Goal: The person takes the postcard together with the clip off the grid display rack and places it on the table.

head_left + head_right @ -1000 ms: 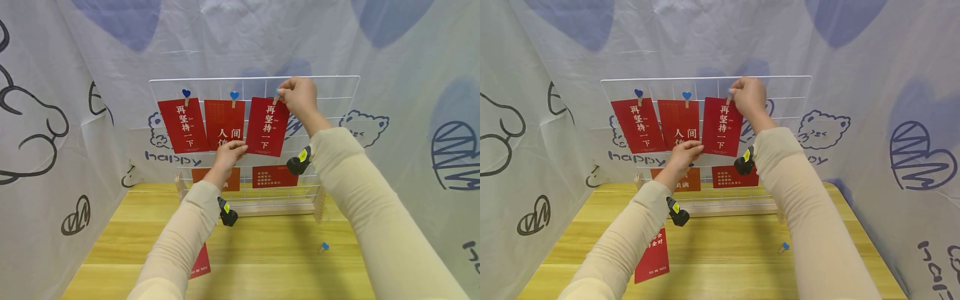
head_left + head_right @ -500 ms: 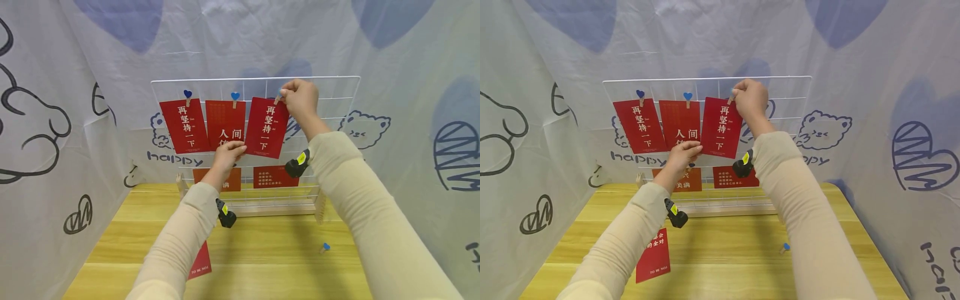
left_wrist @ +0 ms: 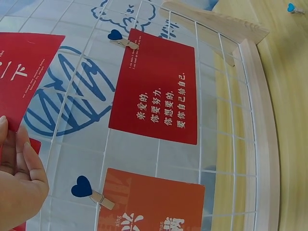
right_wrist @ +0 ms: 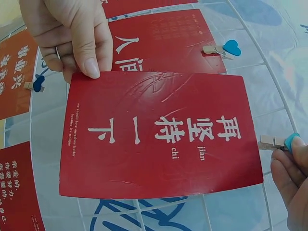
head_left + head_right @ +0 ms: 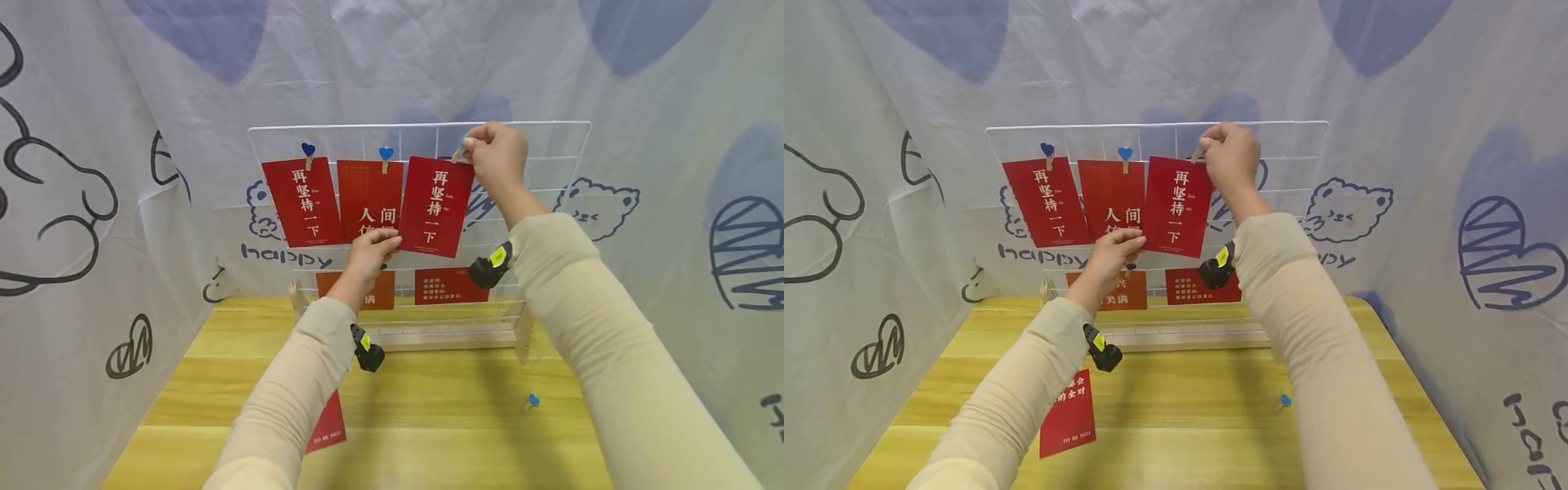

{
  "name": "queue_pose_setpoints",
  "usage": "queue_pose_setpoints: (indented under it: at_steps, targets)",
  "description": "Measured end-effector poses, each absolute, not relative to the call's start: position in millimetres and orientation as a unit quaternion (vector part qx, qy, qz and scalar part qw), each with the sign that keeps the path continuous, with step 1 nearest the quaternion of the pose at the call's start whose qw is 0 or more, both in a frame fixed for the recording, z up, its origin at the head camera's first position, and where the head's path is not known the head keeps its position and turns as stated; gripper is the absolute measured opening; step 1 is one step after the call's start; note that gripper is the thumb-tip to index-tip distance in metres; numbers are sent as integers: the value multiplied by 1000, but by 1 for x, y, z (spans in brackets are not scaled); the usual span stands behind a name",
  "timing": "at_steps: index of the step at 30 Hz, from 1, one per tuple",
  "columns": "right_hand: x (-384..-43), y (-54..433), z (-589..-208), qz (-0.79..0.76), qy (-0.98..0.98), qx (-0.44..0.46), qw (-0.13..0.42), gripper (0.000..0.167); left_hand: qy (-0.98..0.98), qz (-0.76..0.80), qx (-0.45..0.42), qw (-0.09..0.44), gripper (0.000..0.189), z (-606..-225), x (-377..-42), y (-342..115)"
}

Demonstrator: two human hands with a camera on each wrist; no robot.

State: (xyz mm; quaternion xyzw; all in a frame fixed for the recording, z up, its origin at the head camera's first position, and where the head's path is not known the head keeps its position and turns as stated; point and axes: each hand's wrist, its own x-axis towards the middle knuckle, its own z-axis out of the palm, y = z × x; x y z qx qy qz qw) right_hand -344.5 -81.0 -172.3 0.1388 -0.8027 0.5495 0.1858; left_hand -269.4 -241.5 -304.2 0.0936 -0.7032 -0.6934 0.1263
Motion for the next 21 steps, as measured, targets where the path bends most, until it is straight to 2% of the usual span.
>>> queue_pose_setpoints:
  at_steps: [3, 5, 9, 10, 11, 16, 18, 19, 21]
  targets:
    - [-344, -80, -173, 570, -792, 132, 176, 14, -704, -692, 100, 120, 25, -305, -268, -242]
    - [-398, -79, -195, 602, -770, 136, 161, 12, -701, -696, 102, 118, 25, -308, -268, -241]
    - [-406, -74, -195, 646, -745, 129, 106, 8, -698, -700, 98, 116, 25, -313, -265, -242]
    - [-411, -73, -198, 648, -743, 129, 106, 8, -699, -699, 97, 114, 25, -315, -264, -242]
    - [-388, -71, -190, 640, -751, 126, 104, 8, -700, -699, 97, 112, 25, -316, -263, -243]
    - [-383, -68, -200, 619, -761, 133, 143, 14, -695, -705, 93, 106, 25, -322, -257, -243]
    - [-373, -67, -197, 618, -763, 132, 137, 14, -696, -705, 88, 104, 25, -325, -254, -243]
    - [-349, -67, -188, 597, -780, 122, 143, 16, -697, -705, 87, 103, 25, -327, -254, -243]
    - [-343, -66, -188, 596, -783, 119, 135, 17, -698, -704, 87, 100, 24, -330, -251, -243]
